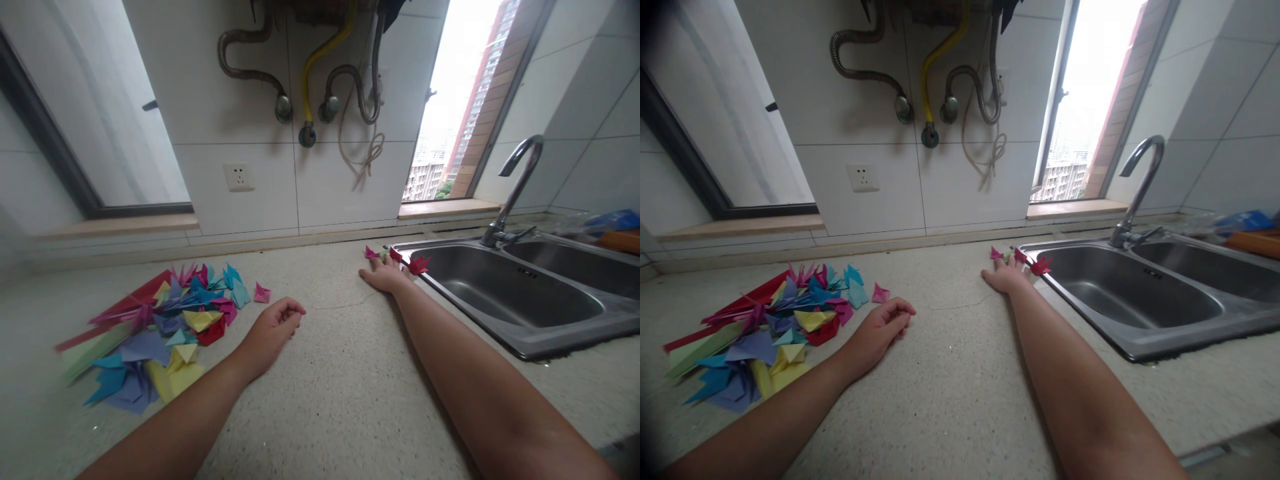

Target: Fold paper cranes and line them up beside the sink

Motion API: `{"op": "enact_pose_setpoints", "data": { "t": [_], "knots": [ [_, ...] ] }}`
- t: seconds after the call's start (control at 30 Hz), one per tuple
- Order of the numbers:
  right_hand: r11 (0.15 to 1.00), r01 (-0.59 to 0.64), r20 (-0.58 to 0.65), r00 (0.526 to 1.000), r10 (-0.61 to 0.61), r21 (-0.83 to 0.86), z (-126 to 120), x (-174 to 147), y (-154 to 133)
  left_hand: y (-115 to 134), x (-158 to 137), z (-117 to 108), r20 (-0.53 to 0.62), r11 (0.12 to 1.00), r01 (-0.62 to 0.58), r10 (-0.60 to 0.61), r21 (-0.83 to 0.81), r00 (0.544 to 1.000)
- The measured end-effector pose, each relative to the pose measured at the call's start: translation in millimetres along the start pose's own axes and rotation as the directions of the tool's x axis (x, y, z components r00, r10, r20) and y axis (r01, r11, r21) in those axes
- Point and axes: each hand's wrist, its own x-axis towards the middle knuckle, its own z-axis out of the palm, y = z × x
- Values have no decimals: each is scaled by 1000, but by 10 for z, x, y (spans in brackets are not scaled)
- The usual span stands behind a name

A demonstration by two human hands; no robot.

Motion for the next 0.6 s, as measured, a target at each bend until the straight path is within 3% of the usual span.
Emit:
{"op": "enact_pose_setpoints", "data": {
  "t": [0.2,0.37,0.6],
  "knots": [
    [998,62,-45,997,-61,18,-15,-28,6,-5,2,1,0,1000,4,-4,6,1000],
    [999,-6,-158,987,15,52,-32,-97,0,-3,0,2,4,1000,0,0,7,1000],
    [999,-37,-163,986,40,22,47,-55,-26,-16,0,1,11,1000,-15,14,12,1000]
  ]
}}
